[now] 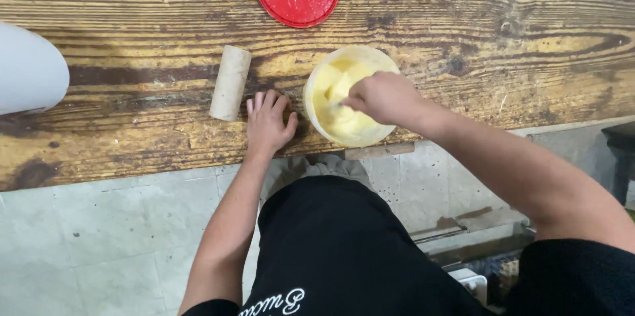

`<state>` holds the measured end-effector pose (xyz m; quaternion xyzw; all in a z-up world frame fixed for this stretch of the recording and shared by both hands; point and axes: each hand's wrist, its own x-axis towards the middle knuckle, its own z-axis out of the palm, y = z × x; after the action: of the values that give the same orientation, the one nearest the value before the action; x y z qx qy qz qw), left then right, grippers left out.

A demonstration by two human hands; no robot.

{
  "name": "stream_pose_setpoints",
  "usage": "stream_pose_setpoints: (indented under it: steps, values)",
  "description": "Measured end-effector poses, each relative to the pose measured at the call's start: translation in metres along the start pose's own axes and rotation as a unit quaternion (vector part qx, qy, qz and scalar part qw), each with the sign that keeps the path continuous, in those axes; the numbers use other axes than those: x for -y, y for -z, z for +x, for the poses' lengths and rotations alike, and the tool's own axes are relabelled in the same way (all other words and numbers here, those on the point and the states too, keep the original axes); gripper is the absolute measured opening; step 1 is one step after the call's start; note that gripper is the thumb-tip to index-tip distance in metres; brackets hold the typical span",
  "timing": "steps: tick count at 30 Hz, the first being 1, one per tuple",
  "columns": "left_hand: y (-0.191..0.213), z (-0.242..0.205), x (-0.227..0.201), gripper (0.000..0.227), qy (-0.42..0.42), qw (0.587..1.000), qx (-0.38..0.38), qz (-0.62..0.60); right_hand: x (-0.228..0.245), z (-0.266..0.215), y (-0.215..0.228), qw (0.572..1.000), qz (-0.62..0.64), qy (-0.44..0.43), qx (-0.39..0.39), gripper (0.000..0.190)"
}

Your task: The person stirs a yellow, creamy substance in a white bowl using a metal spoon. They hold the bowl steady with their left hand while mixing with their right hand. The task is performed on a wooden table with other items like a red lid and a mug nearby.

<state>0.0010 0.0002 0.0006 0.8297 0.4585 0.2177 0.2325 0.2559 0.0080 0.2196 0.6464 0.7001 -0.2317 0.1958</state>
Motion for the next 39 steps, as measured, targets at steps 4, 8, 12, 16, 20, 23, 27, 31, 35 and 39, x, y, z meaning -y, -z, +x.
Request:
stream_pose_setpoints:
  steps: [4, 8, 12, 16, 20, 23, 27, 31, 35, 39]
  values:
    - [0.001, 0.002, 0.0, 0.025, -0.001, 1.0, -0.005, 0.003, -0.016, 0.007, -0.02, 0.986, -0.155, 0.027, -0.048, 0.026]
    - [0.002, -0.001, -0.001, 0.025, 0.0, 1.0, -0.001, -0.006, 0.01, 0.0, -0.016, 1.0, 0.027, -0.008, 0.004, 0.031]
    - [0.006, 0.004, -0.004, 0.024, 0.001, 1.0, -0.002, -0.014, -0.017, 0.006, -0.033, 0.993, -0.115, -0.009, 0.027, 0.042]
    - [0.002, 0.0, -0.002, 0.024, -0.004, 1.0, 0.003, 0.0, -0.002, 0.006, -0.022, 0.993, -0.089, 0.021, -0.072, 0.037]
    - [0.004, 0.0, -0.004, 0.024, 0.004, 1.0, 0.006, -0.001, -0.009, -0.004, -0.034, 0.991, -0.105, 0.089, -0.004, 0.046]
    - [0.003, 0.001, -0.001, 0.026, -0.002, 1.0, 0.002, 0.001, -0.023, 0.004, -0.024, 0.897, -0.286, 0.178, -0.286, 0.017]
    - [0.003, 0.006, -0.001, 0.025, -0.015, 1.0, 0.0, 0.006, -0.025, 0.018, -0.027, 0.88, -0.274, 0.24, -0.306, 0.017]
    - [0.006, 0.001, -0.004, 0.021, 0.0, 1.0, 0.003, 0.004, -0.049, 0.026, -0.053, 0.931, -0.304, 0.107, -0.173, 0.024]
    - [0.006, 0.003, -0.005, 0.021, 0.003, 1.0, 0.005, 0.005, -0.023, 0.014, -0.047, 0.985, -0.142, 0.011, 0.095, 0.024]
    - [0.002, 0.001, -0.002, 0.022, -0.005, 1.0, 0.0, -0.006, 0.0, 0.012, -0.044, 0.967, 0.206, -0.083, 0.125, 0.04]
